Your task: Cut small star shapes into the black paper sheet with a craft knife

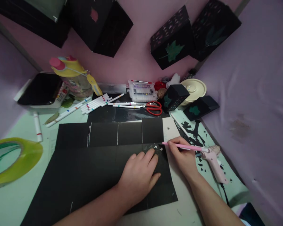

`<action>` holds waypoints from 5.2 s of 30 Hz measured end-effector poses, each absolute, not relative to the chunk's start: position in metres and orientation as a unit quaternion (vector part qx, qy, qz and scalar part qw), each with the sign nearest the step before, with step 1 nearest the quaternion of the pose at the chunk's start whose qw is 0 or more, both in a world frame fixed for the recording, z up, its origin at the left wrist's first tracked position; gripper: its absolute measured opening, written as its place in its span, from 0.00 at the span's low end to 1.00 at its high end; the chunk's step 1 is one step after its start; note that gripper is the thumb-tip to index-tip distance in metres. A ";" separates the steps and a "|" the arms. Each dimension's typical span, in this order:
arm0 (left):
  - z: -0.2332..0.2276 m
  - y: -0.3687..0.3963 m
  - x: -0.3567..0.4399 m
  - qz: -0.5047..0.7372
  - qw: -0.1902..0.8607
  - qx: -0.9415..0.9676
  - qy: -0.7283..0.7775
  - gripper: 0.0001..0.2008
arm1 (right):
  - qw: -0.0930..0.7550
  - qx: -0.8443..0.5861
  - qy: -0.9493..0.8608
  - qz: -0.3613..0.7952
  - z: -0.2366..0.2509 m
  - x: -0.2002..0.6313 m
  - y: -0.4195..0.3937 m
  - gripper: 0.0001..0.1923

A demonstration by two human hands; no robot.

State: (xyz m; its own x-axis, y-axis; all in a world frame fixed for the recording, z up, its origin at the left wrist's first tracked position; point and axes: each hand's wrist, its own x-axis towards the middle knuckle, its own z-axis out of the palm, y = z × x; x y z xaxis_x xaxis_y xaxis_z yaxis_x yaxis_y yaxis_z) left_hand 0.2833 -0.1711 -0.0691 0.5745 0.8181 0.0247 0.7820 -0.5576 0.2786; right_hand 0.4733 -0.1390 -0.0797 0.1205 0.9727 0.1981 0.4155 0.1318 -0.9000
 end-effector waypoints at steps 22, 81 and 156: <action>-0.071 -0.169 0.283 0.082 0.116 0.884 0.446 0.20 | 0.454 -0.537 -0.663 0.256 -0.081 0.467 -0.146 0.14; -0.070 -0.170 0.285 0.088 0.124 0.880 0.450 0.19 | 0.355 -0.490 -0.771 0.196 -0.081 0.458 -0.154 0.07; -0.072 -0.172 0.286 0.105 0.088 0.880 0.455 0.18 | 0.411 -0.556 -0.682 0.238 -0.082 0.465 -0.152 0.05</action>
State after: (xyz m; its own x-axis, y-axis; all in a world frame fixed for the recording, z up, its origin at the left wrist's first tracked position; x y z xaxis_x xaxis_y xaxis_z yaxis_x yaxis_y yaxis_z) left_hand 0.2856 -0.1722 -0.0715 0.5645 0.8187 0.1052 0.7816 -0.5711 0.2509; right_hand 0.4654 -0.1525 -0.0818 -0.0446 0.9542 0.2957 0.5630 0.2685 -0.7816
